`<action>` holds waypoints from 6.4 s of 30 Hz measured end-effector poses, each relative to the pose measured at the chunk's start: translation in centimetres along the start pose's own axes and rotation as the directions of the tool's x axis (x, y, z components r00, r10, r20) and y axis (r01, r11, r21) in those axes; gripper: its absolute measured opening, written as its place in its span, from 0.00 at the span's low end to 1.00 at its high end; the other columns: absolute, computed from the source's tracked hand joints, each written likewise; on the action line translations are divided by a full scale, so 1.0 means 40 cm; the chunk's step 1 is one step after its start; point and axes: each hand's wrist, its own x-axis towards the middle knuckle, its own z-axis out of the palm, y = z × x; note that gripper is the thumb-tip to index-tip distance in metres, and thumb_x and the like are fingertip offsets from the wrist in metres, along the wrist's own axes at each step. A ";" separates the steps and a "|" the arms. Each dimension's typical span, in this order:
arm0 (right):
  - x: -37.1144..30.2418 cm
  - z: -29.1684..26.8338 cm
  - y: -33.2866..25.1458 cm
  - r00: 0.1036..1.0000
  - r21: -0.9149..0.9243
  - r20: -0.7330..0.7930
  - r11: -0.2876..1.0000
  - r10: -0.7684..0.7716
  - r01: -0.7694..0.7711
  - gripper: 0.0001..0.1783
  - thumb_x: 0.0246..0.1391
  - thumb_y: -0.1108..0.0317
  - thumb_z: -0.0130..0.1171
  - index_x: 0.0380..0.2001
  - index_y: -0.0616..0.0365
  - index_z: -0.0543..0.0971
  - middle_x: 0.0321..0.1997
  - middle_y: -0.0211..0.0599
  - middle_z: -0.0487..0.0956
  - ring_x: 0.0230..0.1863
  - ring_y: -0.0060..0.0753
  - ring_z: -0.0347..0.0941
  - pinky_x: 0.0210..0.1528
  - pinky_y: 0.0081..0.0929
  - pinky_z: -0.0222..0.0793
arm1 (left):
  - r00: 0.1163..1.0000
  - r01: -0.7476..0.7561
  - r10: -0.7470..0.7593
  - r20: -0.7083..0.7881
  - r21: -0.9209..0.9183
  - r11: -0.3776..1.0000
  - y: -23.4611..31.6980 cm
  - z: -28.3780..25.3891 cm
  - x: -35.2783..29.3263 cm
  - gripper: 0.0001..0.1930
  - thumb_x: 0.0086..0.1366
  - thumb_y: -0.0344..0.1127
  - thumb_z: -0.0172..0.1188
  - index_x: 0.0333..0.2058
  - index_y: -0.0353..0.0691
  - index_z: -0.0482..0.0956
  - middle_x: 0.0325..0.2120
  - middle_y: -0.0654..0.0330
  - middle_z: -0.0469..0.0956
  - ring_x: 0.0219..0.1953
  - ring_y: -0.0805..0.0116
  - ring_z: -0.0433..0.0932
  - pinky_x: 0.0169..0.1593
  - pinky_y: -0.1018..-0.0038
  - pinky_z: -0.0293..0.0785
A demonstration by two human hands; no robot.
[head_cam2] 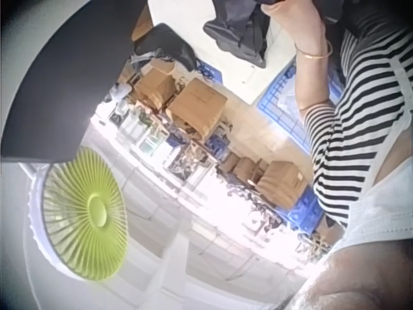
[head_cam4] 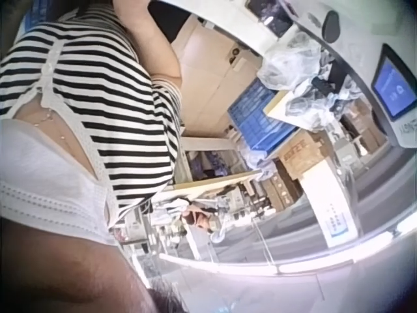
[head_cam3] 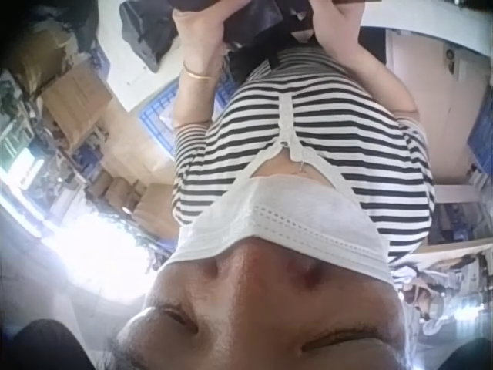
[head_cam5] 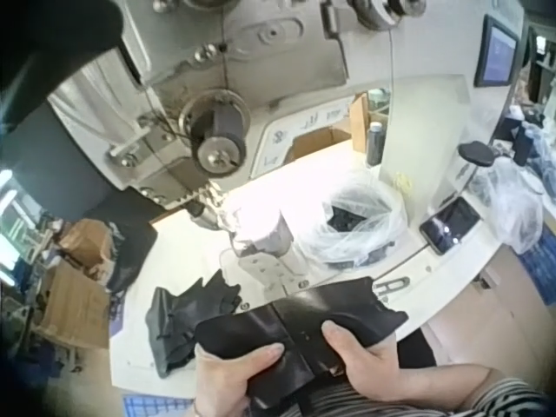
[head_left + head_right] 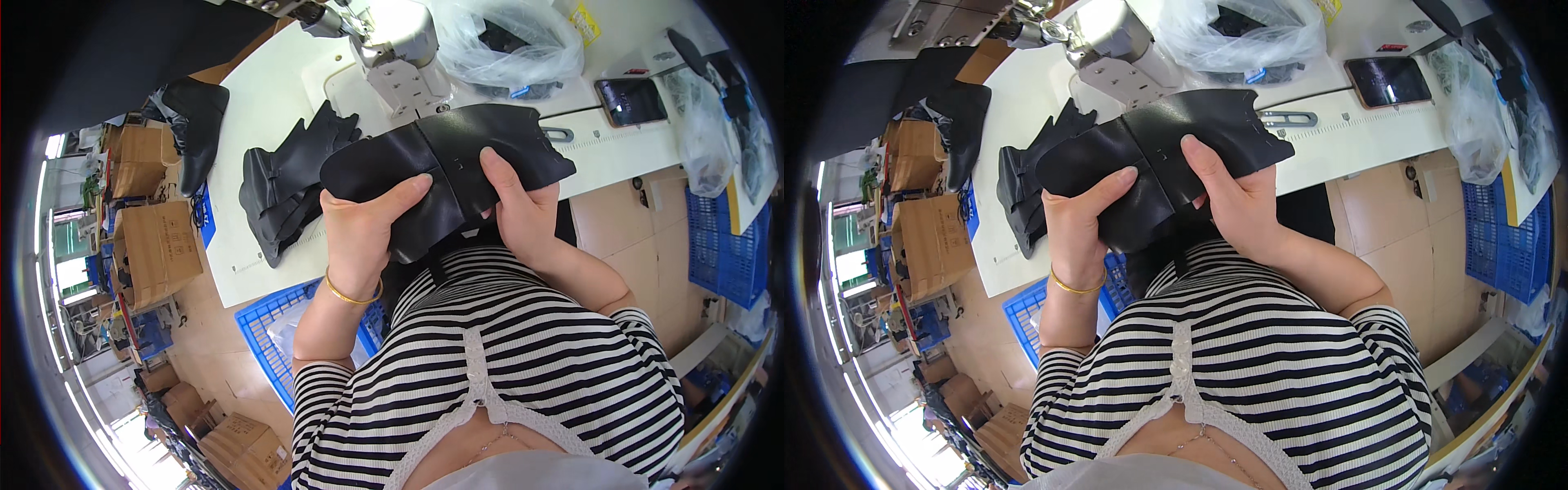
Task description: Operating a specialized industrial stitching machine to align and stitch leather components for footwear assembly.
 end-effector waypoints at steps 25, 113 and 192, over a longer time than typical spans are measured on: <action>0.260 0.145 -0.093 0.975 -0.069 0.040 0.973 -0.217 0.219 0.16 0.57 0.61 0.58 0.23 0.63 0.78 0.16 0.28 0.73 0.13 0.15 0.66 0.14 0.14 0.58 | 0.997 0.034 -0.030 0.069 -0.046 0.998 0.200 -0.031 0.264 0.08 0.48 0.19 0.65 0.30 0.26 0.80 0.26 0.54 0.80 0.26 0.68 0.79 0.30 0.76 0.77; 0.097 0.048 -0.023 0.962 -0.103 0.251 0.991 0.106 -0.082 0.11 0.52 0.73 0.60 0.40 0.63 0.76 0.34 0.31 0.78 0.30 0.17 0.74 0.25 0.15 0.72 | 0.976 0.051 -0.027 0.217 -0.107 0.993 0.026 -0.078 0.075 0.14 0.54 0.22 0.64 0.41 0.35 0.77 0.35 0.60 0.80 0.37 0.73 0.78 0.43 0.76 0.76; 0.027 0.057 0.029 0.950 -0.077 0.225 0.968 -0.216 0.239 0.09 0.54 0.78 0.57 0.40 0.64 0.76 0.37 0.29 0.78 0.37 0.17 0.72 0.40 0.17 0.69 | 0.994 -0.028 0.051 0.098 -0.221 0.975 0.012 -0.012 0.037 0.15 0.48 0.14 0.61 0.37 0.31 0.78 0.33 0.56 0.80 0.33 0.70 0.80 0.40 0.76 0.78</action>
